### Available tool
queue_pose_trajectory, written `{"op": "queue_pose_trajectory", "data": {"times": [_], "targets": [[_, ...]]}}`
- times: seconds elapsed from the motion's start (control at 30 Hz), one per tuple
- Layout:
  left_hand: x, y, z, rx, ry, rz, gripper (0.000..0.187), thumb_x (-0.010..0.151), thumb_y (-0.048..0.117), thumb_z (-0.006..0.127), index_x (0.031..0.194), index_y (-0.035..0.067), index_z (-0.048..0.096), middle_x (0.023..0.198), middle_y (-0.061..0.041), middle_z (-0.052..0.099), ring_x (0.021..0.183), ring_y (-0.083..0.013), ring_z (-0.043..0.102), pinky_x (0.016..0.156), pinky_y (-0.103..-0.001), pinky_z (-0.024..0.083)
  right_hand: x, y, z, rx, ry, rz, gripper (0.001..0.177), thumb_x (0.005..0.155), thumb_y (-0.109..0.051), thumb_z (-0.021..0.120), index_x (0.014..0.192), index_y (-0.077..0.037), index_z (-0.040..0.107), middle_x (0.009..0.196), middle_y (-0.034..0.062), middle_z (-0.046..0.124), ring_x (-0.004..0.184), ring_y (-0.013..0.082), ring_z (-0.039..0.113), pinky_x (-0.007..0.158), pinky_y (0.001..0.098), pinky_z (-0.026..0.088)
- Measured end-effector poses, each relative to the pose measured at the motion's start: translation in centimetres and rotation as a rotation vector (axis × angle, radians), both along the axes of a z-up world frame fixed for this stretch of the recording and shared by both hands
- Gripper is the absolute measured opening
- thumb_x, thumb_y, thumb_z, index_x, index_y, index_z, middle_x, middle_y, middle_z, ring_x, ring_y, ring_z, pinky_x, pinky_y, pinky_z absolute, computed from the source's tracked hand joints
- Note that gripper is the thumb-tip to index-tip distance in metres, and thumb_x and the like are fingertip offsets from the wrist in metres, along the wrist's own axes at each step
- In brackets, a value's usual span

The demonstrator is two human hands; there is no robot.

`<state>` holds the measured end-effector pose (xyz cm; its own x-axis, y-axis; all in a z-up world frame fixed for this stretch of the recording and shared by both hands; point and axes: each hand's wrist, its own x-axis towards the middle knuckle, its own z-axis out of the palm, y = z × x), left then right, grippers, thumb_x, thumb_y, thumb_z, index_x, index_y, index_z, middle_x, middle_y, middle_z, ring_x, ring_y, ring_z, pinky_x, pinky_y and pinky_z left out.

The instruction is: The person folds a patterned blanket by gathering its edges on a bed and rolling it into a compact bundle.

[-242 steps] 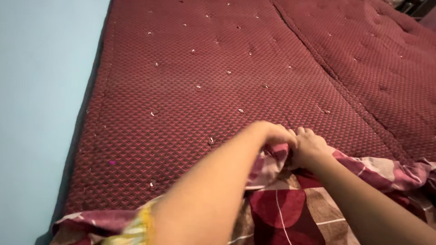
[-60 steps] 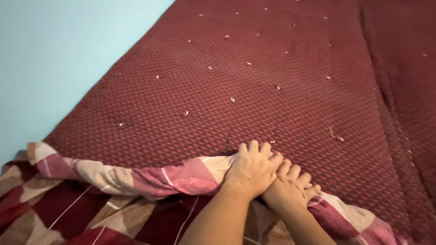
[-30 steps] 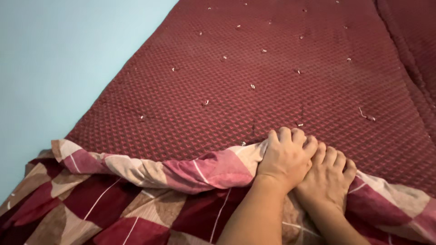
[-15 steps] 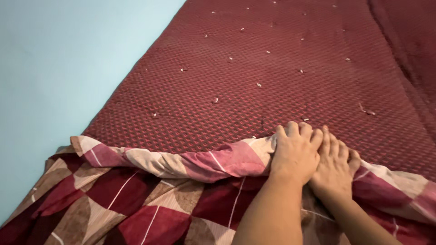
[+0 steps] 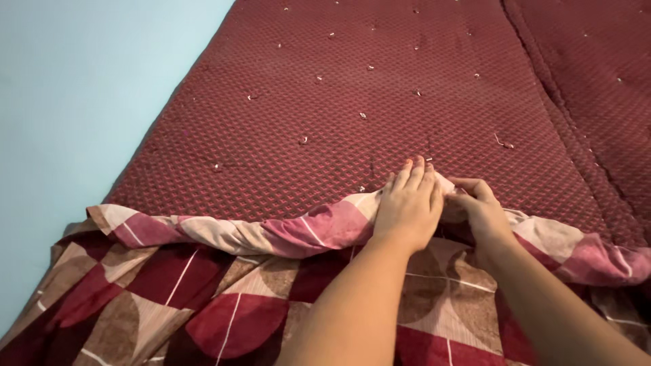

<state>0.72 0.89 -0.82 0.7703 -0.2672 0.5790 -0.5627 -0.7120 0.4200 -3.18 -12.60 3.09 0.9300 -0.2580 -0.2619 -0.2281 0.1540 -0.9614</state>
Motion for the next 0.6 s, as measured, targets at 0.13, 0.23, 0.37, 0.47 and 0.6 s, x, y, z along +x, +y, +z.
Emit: {"op": "queue_pose_trajectory", "data": {"times": [0.13, 0.23, 0.37, 0.47, 0.6], "targets": [[0.3, 1.5, 0.7, -0.137, 0.249, -0.116, 0.046, 0.096, 0.028, 0.050, 0.138, 0.013, 0.064, 0.153, -0.010, 0.060, 0.145, -0.0306, 0.051, 0.120, -0.043, 0.044, 0.7, -0.6, -3.6, -0.702, -0.099, -0.137, 0.036, 0.084, -0.031, 0.071, 0.117, -0.016, 0.070, 0.116, 0.0060, 0.069, 0.111, 0.0250, 0.063, 0.099, 0.0458, 0.047], [1.6, 2.7, 4.2, 0.084, 0.422, -0.091, 0.075, 0.076, 0.039, 0.073, 0.144, 0.013, 0.058, 0.147, -0.010, 0.063, 0.140, -0.0335, 0.056, 0.119, -0.044, 0.048, 0.2, -0.6, -5.7, -0.978, -0.222, -0.167, 0.035, 0.087, -0.036, 0.073, 0.115, -0.016, 0.071, 0.118, 0.0060, 0.065, 0.118, 0.0278, 0.054, 0.107, 0.0479, 0.033], [2.4, 4.0, 8.6, 0.462, 0.788, -0.120, 0.084, 0.078, 0.050, 0.079, 0.150, 0.029, 0.041, 0.165, -0.013, 0.023, 0.150, -0.0453, 0.021, 0.116, -0.065, 0.026, -0.7, -1.3, -6.6, -1.147, -0.202, -0.140, 0.036, 0.079, -0.036, 0.077, 0.108, -0.017, 0.071, 0.112, 0.0055, 0.064, 0.114, 0.0277, 0.054, 0.105, 0.0499, 0.031], [1.5, 4.0, 8.9, 0.521, 0.749, -0.157, 0.084, 0.086, 0.049, 0.077, 0.155, 0.035, 0.031, 0.167, -0.015, 0.012, 0.153, -0.0490, 0.010, 0.114, -0.079, 0.012, 1.5, -4.8, -5.8, -1.242, -0.368, 0.172, 0.027, 0.084, -0.039, 0.067, 0.107, -0.026, 0.074, 0.107, -0.0027, 0.067, 0.101, 0.0220, 0.058, 0.097, 0.0436, 0.047], [-1.0, 5.0, 7.5, 0.451, 0.633, -0.190, 0.085, 0.084, 0.046, 0.075, 0.155, 0.034, 0.031, 0.167, -0.013, 0.024, 0.146, -0.0446, 0.032, 0.112, -0.073, 0.028, 3.7, -6.6, -1.9, -0.193, 0.198, 0.202, 0.043, 0.096, -0.043, 0.073, 0.129, -0.018, 0.062, 0.110, 0.0104, 0.063, 0.096, 0.0264, 0.059, 0.100, 0.0591, 0.049]]}}
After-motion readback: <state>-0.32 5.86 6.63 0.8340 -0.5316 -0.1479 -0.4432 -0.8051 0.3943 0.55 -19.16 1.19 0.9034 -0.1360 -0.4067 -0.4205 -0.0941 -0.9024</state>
